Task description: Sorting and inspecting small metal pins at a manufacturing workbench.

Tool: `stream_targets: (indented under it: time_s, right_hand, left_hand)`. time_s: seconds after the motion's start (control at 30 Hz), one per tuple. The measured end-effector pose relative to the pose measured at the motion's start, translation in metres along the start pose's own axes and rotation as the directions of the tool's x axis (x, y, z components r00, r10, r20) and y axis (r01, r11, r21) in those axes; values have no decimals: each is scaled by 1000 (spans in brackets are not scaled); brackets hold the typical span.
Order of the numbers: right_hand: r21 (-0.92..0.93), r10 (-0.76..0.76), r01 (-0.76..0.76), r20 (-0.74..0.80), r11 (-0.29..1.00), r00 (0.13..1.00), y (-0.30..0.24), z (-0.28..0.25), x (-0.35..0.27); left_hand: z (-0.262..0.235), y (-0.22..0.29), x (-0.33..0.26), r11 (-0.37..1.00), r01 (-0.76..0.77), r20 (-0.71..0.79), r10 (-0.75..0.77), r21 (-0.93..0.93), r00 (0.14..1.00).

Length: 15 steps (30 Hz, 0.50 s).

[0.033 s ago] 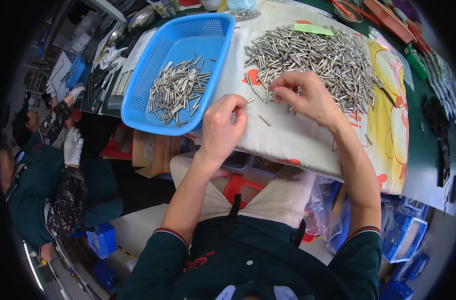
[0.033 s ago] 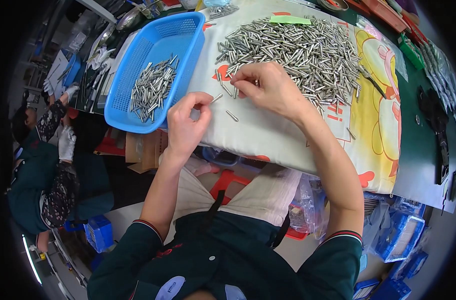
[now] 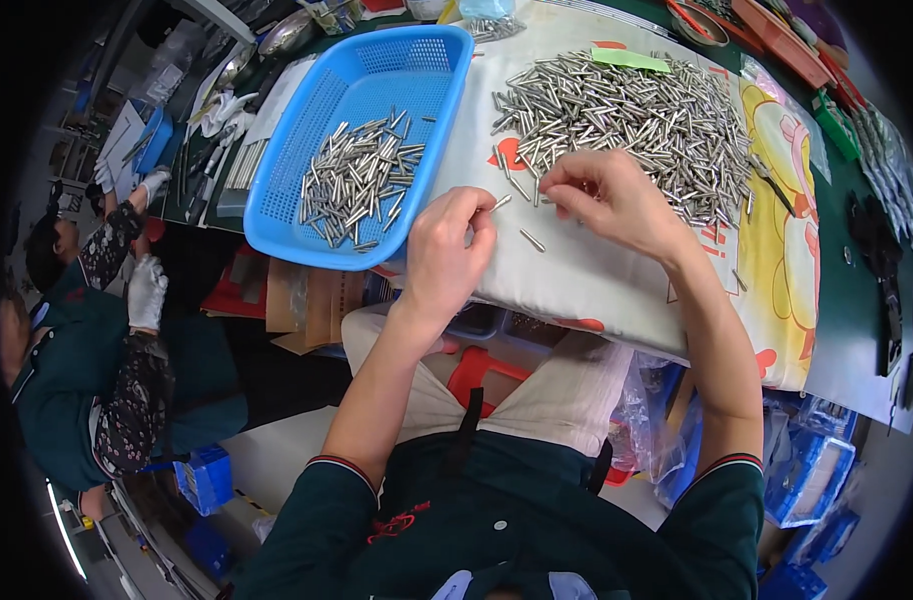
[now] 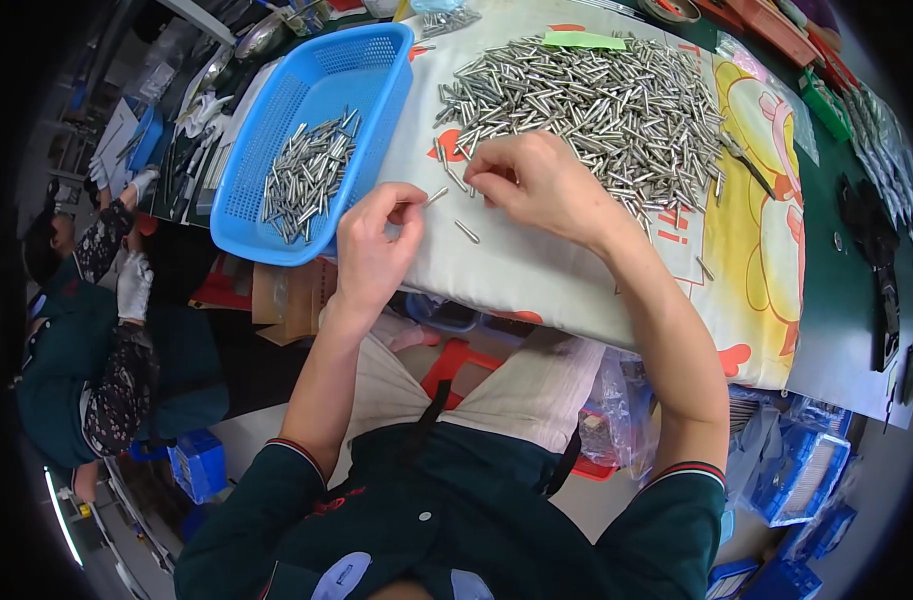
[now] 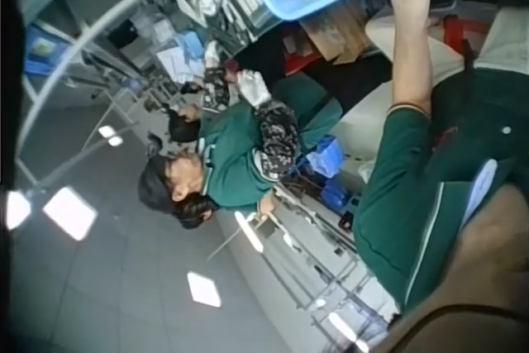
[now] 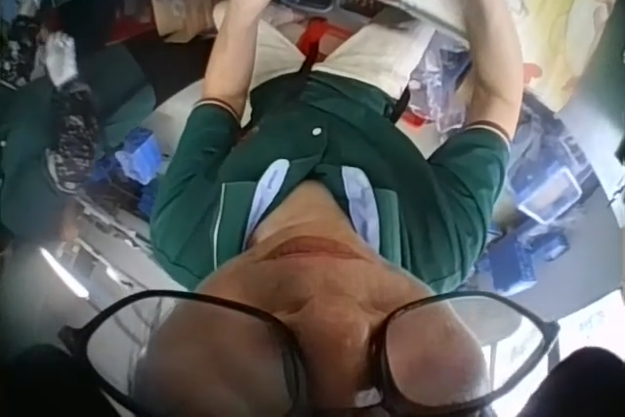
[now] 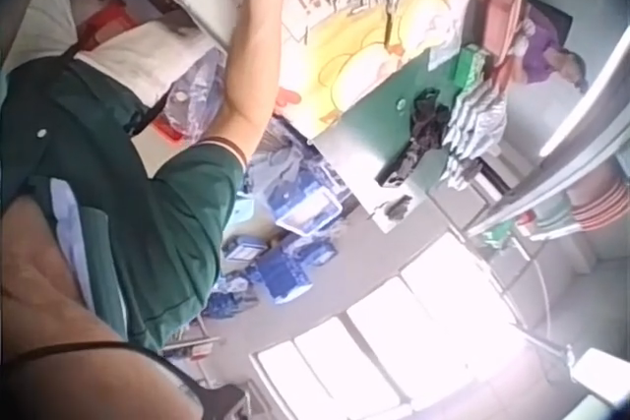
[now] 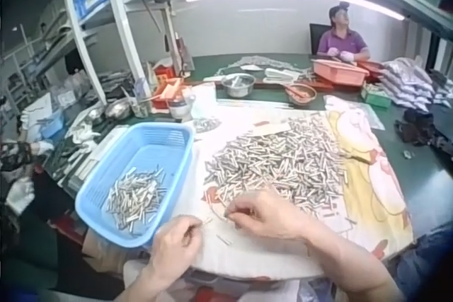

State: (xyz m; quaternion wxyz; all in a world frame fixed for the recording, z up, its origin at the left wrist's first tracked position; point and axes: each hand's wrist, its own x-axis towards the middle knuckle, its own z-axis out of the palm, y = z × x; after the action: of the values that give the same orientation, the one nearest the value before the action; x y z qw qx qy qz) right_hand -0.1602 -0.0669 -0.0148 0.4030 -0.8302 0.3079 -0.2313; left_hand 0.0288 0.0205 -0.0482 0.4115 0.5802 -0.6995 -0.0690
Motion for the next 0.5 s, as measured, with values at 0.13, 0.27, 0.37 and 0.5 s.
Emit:
stream_targets:
  time_s: [0.13, 0.27, 0.37, 0.5]
  right_hand:
    - [-375, -285, 293, 78, 880, 955, 2, 15, -7]
    - [-384, -253, 262, 75, 885, 965, 0, 27, -10]
    - [-398, -266, 274, 77, 876, 961, 2, 27, -11]
    - [-455, -254, 264, 85, 850, 964, -1, 25, -12]
  left_hand:
    - [-5, 4, 4, 996, -28, 96, 20, 90, 995]
    - [4, 1, 4, 999, 2, 57, -4, 48, 998]
    - [6, -3, 2, 998, -30, 66, 26, 60, 997]
    - [4, -5, 0, 993, -87, 59, 83, 77, 995]
